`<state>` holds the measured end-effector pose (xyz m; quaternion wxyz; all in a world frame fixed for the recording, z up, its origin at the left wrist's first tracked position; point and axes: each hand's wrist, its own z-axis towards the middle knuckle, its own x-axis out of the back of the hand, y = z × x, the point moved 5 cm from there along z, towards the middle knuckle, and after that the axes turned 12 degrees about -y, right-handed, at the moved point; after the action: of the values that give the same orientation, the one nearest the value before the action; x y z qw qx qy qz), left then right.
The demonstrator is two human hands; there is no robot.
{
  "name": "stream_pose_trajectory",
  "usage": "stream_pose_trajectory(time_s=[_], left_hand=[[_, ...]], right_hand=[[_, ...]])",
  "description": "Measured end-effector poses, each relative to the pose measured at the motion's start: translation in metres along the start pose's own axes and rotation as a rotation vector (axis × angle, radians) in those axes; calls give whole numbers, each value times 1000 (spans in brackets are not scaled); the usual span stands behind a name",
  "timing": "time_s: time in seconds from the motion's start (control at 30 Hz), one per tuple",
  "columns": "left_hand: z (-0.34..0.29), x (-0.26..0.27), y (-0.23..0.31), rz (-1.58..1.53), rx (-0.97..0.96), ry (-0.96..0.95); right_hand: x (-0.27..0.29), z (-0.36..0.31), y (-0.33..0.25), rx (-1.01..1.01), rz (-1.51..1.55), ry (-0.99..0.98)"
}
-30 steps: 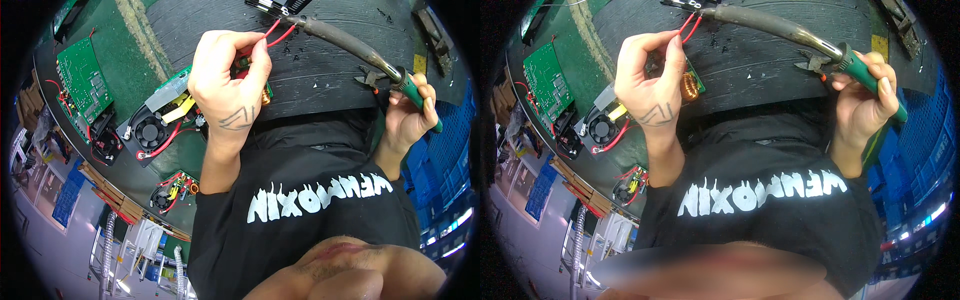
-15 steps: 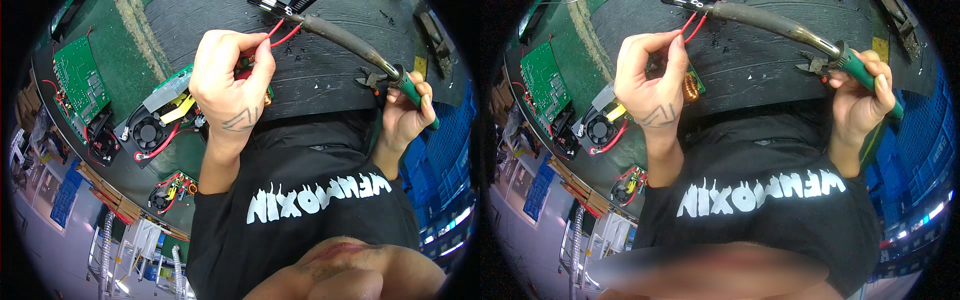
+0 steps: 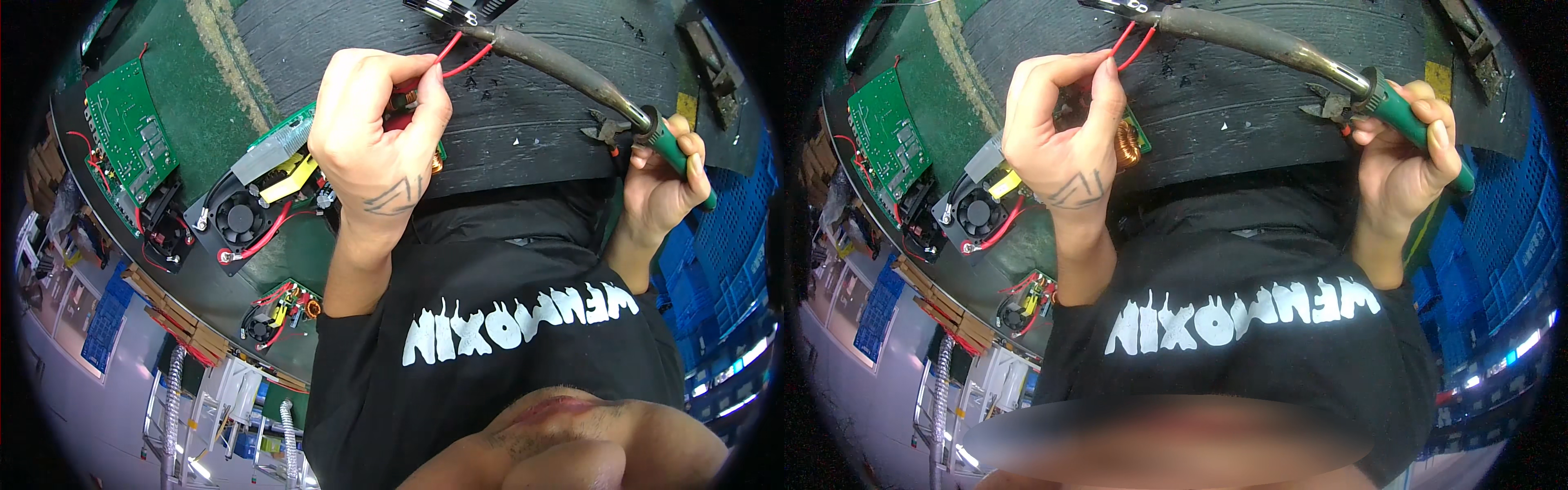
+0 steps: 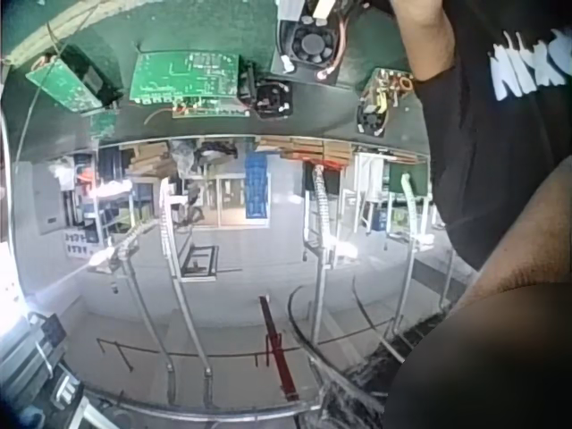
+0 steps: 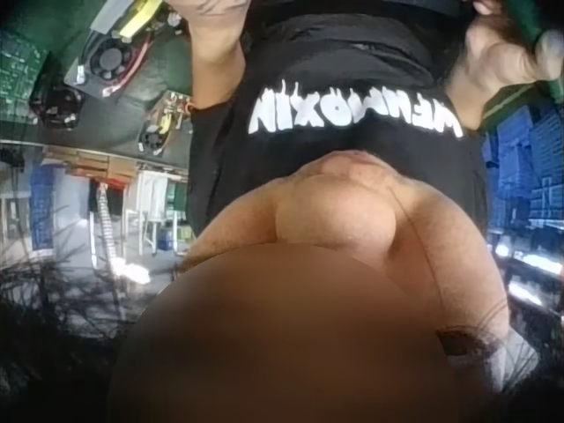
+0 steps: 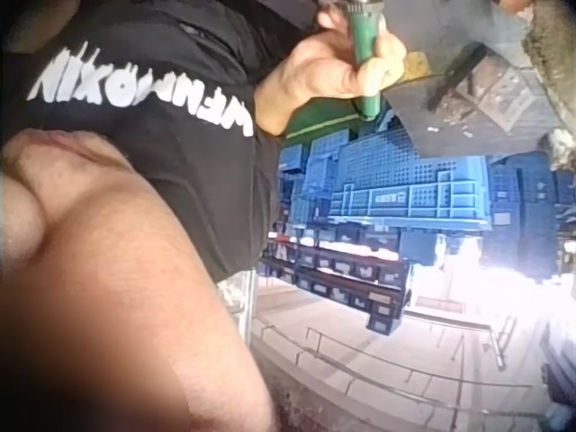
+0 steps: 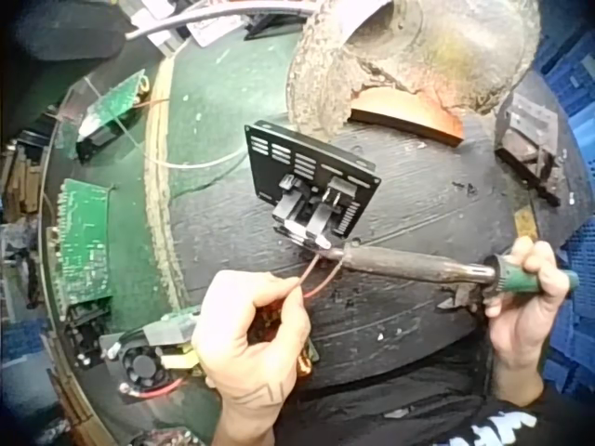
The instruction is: Soldering electrical wires and components onto a green printed circuit board using a soldering iron.
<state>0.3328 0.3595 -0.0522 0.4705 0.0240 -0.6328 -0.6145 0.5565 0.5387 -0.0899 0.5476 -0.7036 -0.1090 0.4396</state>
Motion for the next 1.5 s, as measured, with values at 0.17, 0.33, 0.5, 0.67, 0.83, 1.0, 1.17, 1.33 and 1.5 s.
stream_pose_trajectory(time_s=[0.17,0.33,0.5,0.67,0.83,1.0,1.17,1.33,1.5], left_hand=[[-1,-1,-3,8,-19,7],[-1,-1,-2,17,-27,0],[-1,-1,-1,3,-8,3],[0,0,-1,22,-6,-1],[-1,-1,-1,18,6,-5],[-1,0,0,33,14,-47],[-1,0,-1,31,-2,-5],[-1,0,0,17,13,-9],[0,-1,0,16,0,1]], right_hand=[[-3,1,0,-3,3,-13],[2,-1,-4,1,6,3],[2,-4,-9,15,34,27],[5,-4,-11,18,41,22],[9,-5,-11,21,40,26],[8,-5,-14,16,33,26],[12,-6,-13,11,39,42],[12,-6,-13,6,51,35],[11,-6,-14,11,47,34]])
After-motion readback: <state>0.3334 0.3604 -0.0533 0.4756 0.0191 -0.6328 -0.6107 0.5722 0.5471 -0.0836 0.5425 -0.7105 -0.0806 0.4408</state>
